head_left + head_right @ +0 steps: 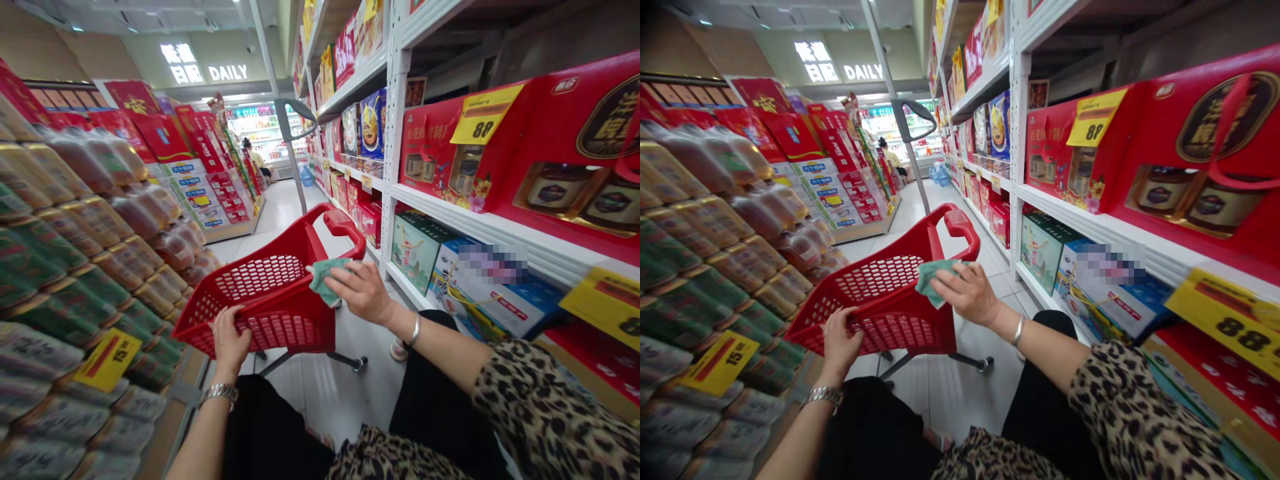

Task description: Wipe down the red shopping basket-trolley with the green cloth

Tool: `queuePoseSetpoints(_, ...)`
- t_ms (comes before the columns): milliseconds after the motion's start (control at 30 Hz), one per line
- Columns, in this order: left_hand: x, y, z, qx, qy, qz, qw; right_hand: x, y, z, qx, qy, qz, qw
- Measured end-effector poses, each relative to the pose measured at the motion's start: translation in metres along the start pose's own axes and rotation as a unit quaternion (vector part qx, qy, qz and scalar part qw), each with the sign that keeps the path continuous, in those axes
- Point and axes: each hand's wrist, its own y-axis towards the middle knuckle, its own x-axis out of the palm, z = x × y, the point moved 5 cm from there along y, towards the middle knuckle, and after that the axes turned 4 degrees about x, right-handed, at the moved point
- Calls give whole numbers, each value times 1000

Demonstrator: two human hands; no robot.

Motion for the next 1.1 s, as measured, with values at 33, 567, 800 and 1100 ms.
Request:
queuePoseSetpoints(33,-1,0,-1,0,2,-1,1000,-6,15,12,33,-4,-5,999)
queuePoseSetpoints(567,2,-4,11,3,-16,-37,999,-20,77,56,242,-36,-256,935)
queuePoseSetpoints(800,-3,17,13,-57,9,-97,994,-45,59,5,229,40,-155,960)
queuePoseSetpoints(1100,16,-41,121,30,-153,5,988,-51,52,-70,171,117,-12,978)
